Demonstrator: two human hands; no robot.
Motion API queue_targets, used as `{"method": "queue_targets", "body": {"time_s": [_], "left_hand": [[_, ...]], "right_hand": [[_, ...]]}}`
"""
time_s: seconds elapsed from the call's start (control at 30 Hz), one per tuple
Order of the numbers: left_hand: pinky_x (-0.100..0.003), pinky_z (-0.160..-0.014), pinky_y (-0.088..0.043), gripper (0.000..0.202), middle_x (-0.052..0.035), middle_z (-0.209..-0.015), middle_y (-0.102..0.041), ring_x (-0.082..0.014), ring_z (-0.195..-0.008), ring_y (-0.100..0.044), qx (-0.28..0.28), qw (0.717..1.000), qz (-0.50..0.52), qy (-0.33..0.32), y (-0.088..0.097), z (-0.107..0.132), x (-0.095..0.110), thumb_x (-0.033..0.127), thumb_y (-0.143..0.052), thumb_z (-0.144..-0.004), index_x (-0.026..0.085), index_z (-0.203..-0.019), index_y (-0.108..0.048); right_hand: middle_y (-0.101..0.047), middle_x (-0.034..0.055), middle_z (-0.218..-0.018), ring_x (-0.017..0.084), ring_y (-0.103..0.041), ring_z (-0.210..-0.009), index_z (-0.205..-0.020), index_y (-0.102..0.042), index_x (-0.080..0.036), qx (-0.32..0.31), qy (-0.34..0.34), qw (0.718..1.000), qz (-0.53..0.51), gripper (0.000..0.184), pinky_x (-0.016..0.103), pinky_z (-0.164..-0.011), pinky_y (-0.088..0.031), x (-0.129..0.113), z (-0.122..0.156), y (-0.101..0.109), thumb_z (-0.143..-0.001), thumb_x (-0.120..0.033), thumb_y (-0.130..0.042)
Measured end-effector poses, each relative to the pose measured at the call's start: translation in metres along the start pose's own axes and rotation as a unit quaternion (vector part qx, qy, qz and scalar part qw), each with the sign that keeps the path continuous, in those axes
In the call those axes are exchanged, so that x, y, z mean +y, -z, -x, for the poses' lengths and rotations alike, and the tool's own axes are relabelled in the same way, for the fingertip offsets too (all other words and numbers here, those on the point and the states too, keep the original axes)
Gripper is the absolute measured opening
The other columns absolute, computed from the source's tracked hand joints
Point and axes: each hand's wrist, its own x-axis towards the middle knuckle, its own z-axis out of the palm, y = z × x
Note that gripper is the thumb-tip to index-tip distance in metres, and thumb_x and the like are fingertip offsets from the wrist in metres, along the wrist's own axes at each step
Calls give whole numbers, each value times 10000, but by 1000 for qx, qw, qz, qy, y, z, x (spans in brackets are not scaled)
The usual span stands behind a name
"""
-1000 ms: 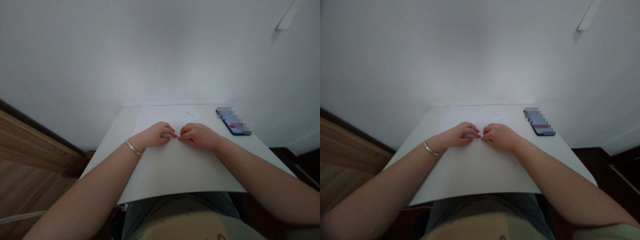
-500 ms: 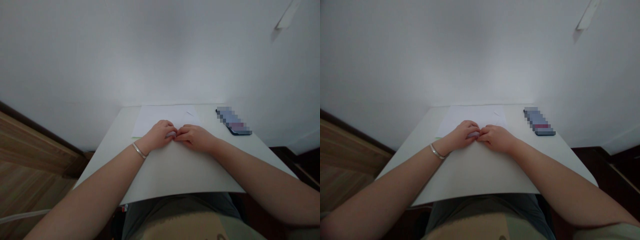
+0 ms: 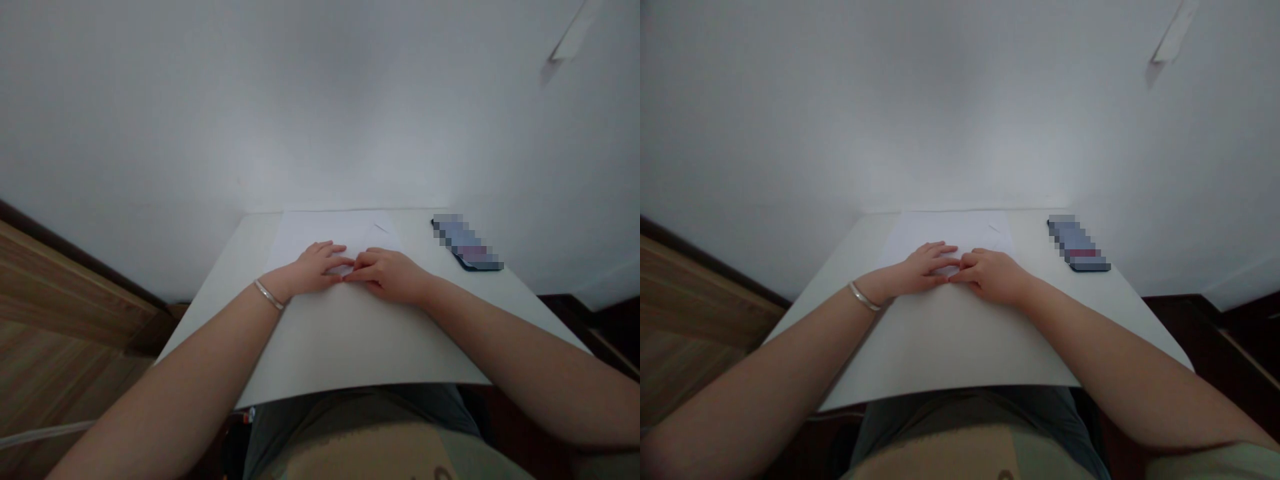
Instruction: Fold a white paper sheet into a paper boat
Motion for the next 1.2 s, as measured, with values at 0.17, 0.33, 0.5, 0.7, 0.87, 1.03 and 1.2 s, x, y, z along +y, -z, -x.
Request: {"method": "queue_targets", "body": {"time_s": [0.17, 0.33, 0.5, 0.7, 0.87, 1.03, 1.2], "left_hand": [[-522, -1124, -210, 405, -61, -1506, -357, -292, -1385, -304, -56, 998, 0, 29, 8, -1, 6, 313, -491, -916, 329, -1320, -515], [-505, -1130, -208, 457, -62, -1525, -319, -308, -1410, -246, -82, 995, 9, 49, 20, 1, 16, 251, -486, -904, 328, -1354, -485], [-514, -1120, -216, 473, -54, -1517, -338, -305, -1407, -257, -76, 996, 24, 42, 20, 3, 15, 232, -489, -886, 334, -1347, -488], [-538, -1125, -167, 519, -43, -1549, -263, -302, -1439, -163, -104, 992, 38, 65, 18, 4, 16, 199, -448, -892, 343, -1390, -421], [-525, -1138, -146, 498, -24, -1551, -262, -272, -1444, -157, -104, 992, 35, 67, 17, 7, 19, 209, -368, -925, 332, -1407, -387], [-549, -1133, -169, 550, -130, -1511, -334, -293, -1401, -272, -10, 997, -7, 81, 9, 10, 26, 392, -398, -936, 173, -1437, -339], [-571, -1123, -192, 429, -96, -1417, -473, -287, -1324, -394, 50, 995, -39, 80, 12, 10, 36, 335, -441, -918, 210, -1326, -487]], "right_hand": [[-683, 72, -945, 185, -591, -906, -1043, -732, -237, -14, -1, 1000, 1, 323, 332, -835, -461, 2, 0, 3, -844, -103, -516], [-702, 58, -946, 182, -617, -847, -958, -756, -246, -37, -31, 999, 19, 297, 326, -787, -475, 8, 4, 12, -836, -108, -523], [-721, 36, -975, 184, -641, -840, -935, -763, -247, -57, -47, 997, 23, 302, 332, -804, -483, 11, 7, 19, -824, -110, -519], [-730, 37, -970, 181, -657, -841, -897, -765, -216, -60, -54, 997, 0, 309, 328, -840, -487, 11, 6, 20, -793, -80, -507], [-734, 31, -931, 172, -657, -865, -821, -750, -200, -11, -83, 996, -43, 327, 320, -876, -488, 13, 7, 13, -758, -43, -471], [-733, 13, -903, 159, -658, -872, -819, -730, -211, 23, -113, 989, -96, 328, 304, -875, -493, 15, 7, 10, -743, -44, -458], [-688, 96, -1085, 244, -618, -1005, -1036, -682, -176, 84, -254, 963, 42, 293, 379, -894, -479, 15, 6, 12, -823, -189, -481]]}}
